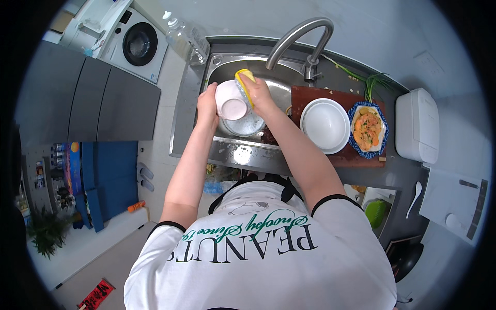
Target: The person washes several bowls and a plate with a yellow sponge in a kitchen sink, rinses them under running water, and places them on a wooden board. They then retrieve chopsticks from a drawer and use them to transfer food from a plate into a small bowl.
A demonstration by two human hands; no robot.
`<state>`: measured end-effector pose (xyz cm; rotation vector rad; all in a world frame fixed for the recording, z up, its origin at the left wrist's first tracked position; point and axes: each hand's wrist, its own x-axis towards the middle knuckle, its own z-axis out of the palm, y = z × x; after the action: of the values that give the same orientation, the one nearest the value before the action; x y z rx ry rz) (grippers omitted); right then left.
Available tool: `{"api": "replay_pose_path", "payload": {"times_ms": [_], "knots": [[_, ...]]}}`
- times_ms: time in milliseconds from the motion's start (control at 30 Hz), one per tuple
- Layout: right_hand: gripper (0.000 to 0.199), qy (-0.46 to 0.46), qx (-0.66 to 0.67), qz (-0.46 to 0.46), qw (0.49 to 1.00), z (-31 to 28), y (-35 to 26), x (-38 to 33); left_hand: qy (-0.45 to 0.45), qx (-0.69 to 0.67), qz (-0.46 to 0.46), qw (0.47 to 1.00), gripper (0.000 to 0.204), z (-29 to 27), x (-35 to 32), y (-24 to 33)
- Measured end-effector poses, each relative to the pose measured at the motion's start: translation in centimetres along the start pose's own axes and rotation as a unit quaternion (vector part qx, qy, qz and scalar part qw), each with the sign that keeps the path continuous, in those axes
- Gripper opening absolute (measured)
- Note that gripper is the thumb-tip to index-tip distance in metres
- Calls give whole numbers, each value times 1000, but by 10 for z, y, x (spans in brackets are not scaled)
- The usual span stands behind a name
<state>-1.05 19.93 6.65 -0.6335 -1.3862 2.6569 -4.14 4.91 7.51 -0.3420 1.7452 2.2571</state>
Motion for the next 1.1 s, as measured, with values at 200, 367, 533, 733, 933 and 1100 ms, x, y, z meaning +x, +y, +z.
{"api": "replay_pose_path", "payload": {"times_ms": [200,367,533,733,933,1100], "knots": [[40,-86,-239,-209,944,10,3,-22,14,48,31,998,33,3,5,11],[38,-86,-265,-138,951,6,-7,-18,-78,44,6,996,30,-1,6,10],[34,-54,-18,-65,996,8,-13,-14,-41,-126,-75,988,26,3,1,6],[41,19,-27,-159,987,24,12,-46,-39,-328,-146,933,44,8,-3,-10],[39,9,119,-64,991,17,-2,-28,-74,-371,-170,910,55,16,-15,-14],[36,29,65,-144,987,25,8,-44,-49,-445,-165,879,56,25,-21,-9]]}}
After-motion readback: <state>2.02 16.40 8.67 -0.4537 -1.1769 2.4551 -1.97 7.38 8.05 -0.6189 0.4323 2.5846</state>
